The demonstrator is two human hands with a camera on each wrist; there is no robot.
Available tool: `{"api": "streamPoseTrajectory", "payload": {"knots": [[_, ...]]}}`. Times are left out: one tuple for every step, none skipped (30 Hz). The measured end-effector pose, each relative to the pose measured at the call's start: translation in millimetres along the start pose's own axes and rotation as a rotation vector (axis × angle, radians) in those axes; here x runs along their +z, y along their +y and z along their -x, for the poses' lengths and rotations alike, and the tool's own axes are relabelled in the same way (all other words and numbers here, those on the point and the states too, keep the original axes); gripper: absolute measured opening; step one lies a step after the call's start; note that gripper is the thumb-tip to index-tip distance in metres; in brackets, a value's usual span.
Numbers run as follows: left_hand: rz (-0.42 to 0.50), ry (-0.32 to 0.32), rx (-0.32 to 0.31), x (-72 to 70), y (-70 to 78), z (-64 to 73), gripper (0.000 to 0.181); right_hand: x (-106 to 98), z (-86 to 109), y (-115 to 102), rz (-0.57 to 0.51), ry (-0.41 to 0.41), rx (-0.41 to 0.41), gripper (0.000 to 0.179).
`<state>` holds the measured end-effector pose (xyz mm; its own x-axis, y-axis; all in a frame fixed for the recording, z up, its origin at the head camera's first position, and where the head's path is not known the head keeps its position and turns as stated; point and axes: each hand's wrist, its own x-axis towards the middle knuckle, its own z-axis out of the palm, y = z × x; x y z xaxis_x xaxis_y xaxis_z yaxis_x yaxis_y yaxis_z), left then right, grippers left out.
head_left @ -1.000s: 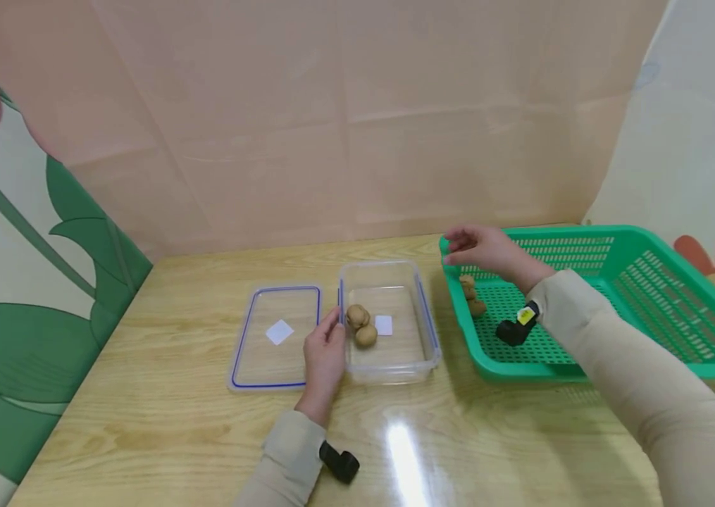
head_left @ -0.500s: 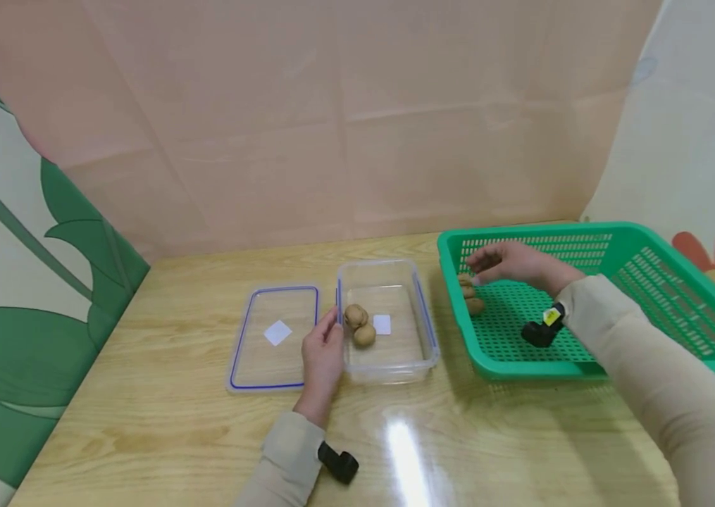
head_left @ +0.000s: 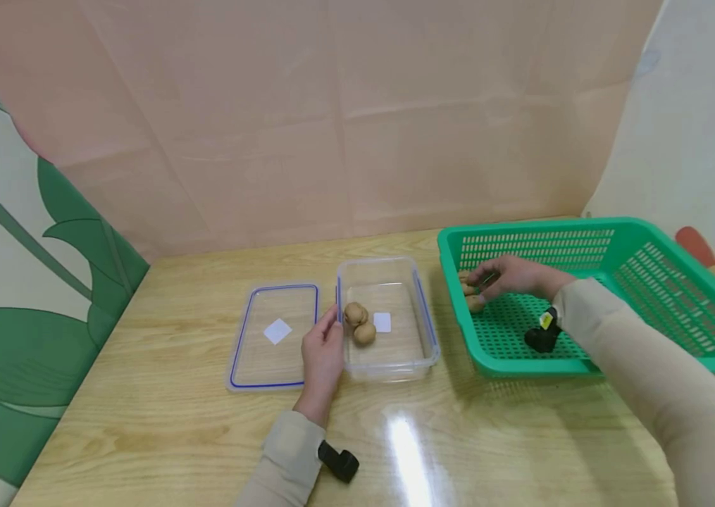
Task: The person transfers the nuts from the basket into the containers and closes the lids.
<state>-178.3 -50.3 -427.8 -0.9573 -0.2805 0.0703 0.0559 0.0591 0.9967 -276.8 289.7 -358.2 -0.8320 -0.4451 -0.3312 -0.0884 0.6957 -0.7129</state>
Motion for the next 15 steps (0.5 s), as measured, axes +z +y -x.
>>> {"api": "streamPoseTrajectory", "payload": {"knots": [[0.001,0.001,0.000,0.0,-0.4,-0.2,0.034,0.4,-0.3,0.6,0.008,-0.003,-0.001,0.056],[0.003,0.001,-0.002,0.0,-0.6,-0.3,0.034,0.9,-0.6,1.2,0.014,0.000,0.004,0.055],[0.006,-0.002,-0.003,-0.1,-0.5,-0.3,0.034,1.3,-0.8,1.8,0.019,-0.001,0.006,0.055],[0.007,-0.004,-0.005,-0.2,0.2,-0.3,0.034,1.5,-1.0,2.0,0.020,-0.003,0.008,0.054],[0.004,-0.006,-0.009,-0.3,3.0,0.3,0.034,1.7,-1.2,2.4,0.017,-0.008,0.011,0.053],[0.002,-0.008,-0.011,-0.8,8.0,2.4,0.034,2.0,-1.4,2.7,0.013,-0.011,0.019,0.052],[0.000,-0.010,-0.015,-1.2,13.2,4.7,0.034,2.3,-1.4,2.8,0.010,-0.015,0.022,0.051],[-0.001,-0.010,-0.009,-1.3,13.3,5.0,0.034,2.6,-1.4,3.0,0.009,-0.016,0.024,0.049],[-0.003,-0.008,-0.008,-1.0,13.2,4.9,0.034,2.9,-1.5,2.9,0.006,-0.022,0.026,0.047],[-0.006,-0.006,-0.008,-0.8,13.0,4.9,0.034,3.1,-1.8,3.0,0.002,-0.028,0.027,0.046],[-0.005,-0.003,-0.003,-0.7,12.2,4.8,0.034,3.2,-1.8,3.2,0.001,-0.034,0.028,0.044],[-0.003,-0.001,0.002,-0.6,9.4,4.0,0.034,3.4,-1.7,3.3,0.005,-0.043,0.030,0.042],[0.001,0.001,0.004,-0.1,4.4,1.7,0.034,3.7,-1.9,3.6,0.010,-0.058,0.032,0.041],[0.004,0.004,0.009,0.4,-1.0,-0.7,0.034,4.0,-2.2,3.8,0.015,-0.076,0.031,0.039],[0.005,0.004,0.004,0.5,-1.1,-1.2,0.034,4.4,-2.5,4.0,0.020,-0.095,0.030,0.039]]}}
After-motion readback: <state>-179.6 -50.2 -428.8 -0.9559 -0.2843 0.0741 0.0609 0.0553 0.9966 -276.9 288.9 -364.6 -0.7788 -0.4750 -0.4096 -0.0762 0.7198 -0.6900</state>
